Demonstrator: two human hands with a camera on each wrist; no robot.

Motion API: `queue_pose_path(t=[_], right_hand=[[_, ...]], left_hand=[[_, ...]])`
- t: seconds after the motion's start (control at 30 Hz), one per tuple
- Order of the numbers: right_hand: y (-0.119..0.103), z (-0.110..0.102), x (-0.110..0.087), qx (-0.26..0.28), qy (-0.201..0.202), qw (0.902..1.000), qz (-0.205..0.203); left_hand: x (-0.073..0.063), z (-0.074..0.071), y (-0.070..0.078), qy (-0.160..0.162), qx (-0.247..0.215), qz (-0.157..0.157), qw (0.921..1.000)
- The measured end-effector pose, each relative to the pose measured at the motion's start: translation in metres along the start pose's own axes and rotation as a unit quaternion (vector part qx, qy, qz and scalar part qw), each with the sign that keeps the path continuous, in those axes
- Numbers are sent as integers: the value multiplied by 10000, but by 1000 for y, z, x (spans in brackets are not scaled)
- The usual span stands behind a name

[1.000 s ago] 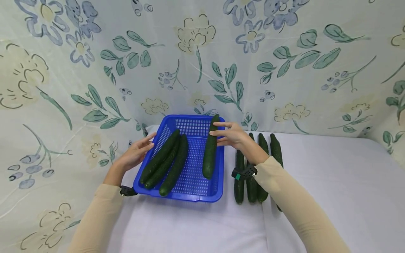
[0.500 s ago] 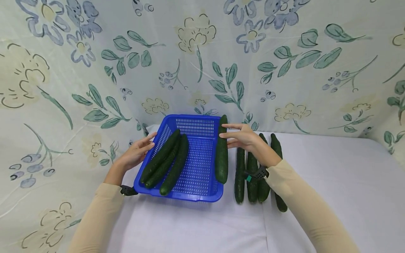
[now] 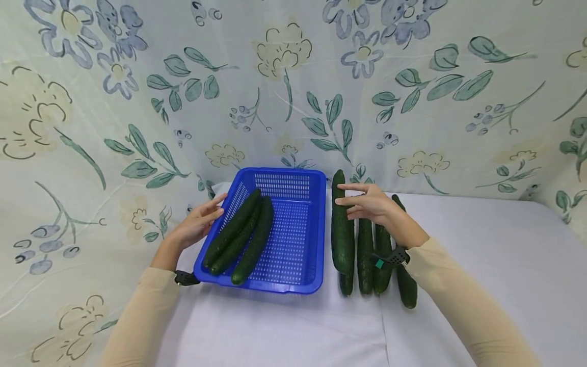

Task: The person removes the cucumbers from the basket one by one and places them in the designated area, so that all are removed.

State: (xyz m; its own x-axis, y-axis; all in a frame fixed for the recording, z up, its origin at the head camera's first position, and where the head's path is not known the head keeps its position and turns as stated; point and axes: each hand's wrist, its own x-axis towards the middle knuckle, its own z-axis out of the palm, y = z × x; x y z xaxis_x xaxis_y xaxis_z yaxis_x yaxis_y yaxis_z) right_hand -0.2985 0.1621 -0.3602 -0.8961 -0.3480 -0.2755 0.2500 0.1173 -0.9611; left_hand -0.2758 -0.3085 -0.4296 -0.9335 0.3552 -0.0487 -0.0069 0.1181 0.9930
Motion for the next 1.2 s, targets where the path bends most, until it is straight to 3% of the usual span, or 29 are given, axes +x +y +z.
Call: queue_pose_path(t=[0.27,1.2], right_hand=[[6,-17,-9,-57,-138,9998,-110],[32,-68,-29,-460,28,9987,-215]], left_hand=[[0,1,2,37,98,-69,9999],[0,1,2,-59,-133,-46,9999]])
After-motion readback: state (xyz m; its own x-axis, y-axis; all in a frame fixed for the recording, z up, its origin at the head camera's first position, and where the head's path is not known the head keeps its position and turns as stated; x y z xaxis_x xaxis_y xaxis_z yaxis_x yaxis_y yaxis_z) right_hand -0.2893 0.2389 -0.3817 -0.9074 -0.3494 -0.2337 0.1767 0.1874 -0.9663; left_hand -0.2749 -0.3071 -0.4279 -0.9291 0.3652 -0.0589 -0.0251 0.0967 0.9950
